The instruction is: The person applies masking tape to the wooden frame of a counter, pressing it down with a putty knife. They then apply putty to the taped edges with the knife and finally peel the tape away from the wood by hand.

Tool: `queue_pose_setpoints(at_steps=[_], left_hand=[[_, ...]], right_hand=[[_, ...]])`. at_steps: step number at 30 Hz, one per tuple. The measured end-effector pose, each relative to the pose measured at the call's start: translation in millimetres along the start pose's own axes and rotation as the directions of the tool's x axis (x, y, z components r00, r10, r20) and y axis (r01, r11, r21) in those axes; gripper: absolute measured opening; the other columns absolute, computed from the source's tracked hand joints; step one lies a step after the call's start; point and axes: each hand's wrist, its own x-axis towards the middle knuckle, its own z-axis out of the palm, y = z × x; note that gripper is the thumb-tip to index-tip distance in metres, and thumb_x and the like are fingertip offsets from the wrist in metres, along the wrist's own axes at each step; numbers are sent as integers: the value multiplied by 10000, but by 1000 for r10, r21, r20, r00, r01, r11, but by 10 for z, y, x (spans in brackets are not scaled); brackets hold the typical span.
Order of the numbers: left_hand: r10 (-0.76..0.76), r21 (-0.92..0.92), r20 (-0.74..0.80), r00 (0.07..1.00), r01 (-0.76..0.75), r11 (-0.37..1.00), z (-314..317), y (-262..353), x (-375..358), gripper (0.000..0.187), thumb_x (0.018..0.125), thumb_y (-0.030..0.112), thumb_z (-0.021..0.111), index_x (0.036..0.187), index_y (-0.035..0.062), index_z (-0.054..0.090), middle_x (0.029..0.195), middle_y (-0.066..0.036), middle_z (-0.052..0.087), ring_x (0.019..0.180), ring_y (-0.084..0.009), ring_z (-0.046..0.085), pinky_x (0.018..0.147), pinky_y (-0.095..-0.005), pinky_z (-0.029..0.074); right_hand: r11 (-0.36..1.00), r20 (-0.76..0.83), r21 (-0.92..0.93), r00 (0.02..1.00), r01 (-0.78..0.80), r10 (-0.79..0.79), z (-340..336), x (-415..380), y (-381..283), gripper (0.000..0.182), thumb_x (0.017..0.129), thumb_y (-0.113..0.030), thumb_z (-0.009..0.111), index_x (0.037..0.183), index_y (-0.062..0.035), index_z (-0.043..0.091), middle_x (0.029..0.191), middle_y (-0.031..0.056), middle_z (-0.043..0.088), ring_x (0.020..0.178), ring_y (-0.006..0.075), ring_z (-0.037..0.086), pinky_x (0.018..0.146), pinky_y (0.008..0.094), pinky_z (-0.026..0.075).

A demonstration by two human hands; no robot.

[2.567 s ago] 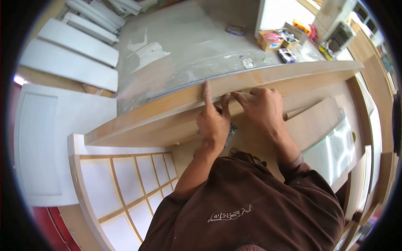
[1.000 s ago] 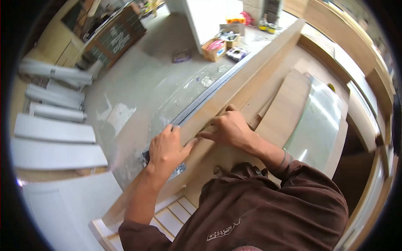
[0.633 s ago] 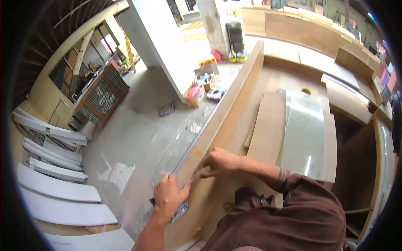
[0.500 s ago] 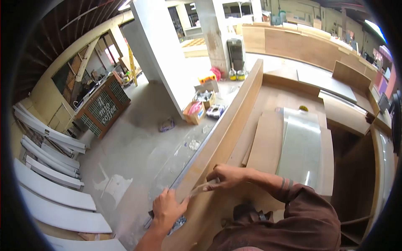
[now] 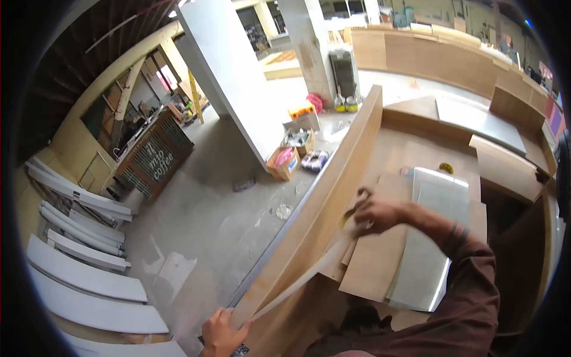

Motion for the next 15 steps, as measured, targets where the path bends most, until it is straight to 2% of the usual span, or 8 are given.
queue_pose_setpoints(at_steps=[2,6,8,9,11,12,14,15], left_hand=[[0,57,-47,999,3,998,-15,40,-31,572,733,447,920,1043,-13,782,955,-177,723,825,-414,746,718,-493,606],[-18,96,41,999,14,995,-41,48,-42,648,723,468,939,1032,-73,761,932,-217,700,820,-439,708,720,-480,578],[-9,132,54,999,2,991,-109,125,-57,595,744,380,940,1049,-87,734,923,-218,676,793,-433,682,701,-478,551],[-6,152,86,996,-7,988,-92,99,-12,595,744,380,940,1049,-87,734,923,-218,676,793,-433,682,701,-478,551],[76,93,28,997,-78,993,-94,37,-37,523,748,276,941,1044,-89,711,906,-210,658,793,-409,669,698,-462,530],[75,98,56,996,-80,992,-99,1,-22,523,748,276,941,1044,-89,711,906,-210,658,793,-409,669,698,-462,530],[-57,60,122,991,50,997,-129,-29,-35,574,705,310,956,1065,-79,735,935,-241,698,862,-464,707,755,-503,573],[-59,67,134,989,51,996,-133,5,-38,574,705,310,956,1065,-79,735,935,-241,698,862,-464,707,755,-503,573]], right_hand=[[991,-25,-104,996,-84,81,-279,-316,392,353,881,-392,872,749,-165,635,775,38,678,833,281,692,1099,576,341],[926,33,-268,958,-267,286,-794,-897,1196,311,878,-342,870,755,-183,632,820,-4,701,900,243,689,1113,567,328],[911,-42,-288,954,-296,297,-914,-1094,1499,290,900,-304,852,762,-179,629,807,-10,673,912,232,672,1114,547,323],[889,-60,-323,945,-324,323,-979,-1158,1671,285,908,-295,844,772,-169,628,792,-4,649,902,227,662,1104,542,323],[854,-86,-375,931,-360,355,-1063,-1263,1962,253,916,-294,835,817,-154,650,761,5,602,889,227,644,1084,520,324],[838,-106,-406,930,-364,352,-1121,-1266,2086,232,916,-302,834,851,-149,673,745,9,579,887,232,636,1073,504,327],[853,-219,-322,909,-411,355,-1075,-1146,2209,325,901,-263,844,735,-124,601,717,65,541,854,283,603,1054,497,333],[840,-218,-364,913,-403,344,-1087,-1049,2250,310,902,-258,844,739,-112,625,740,73,576,862,285,614,1010,480,367]])
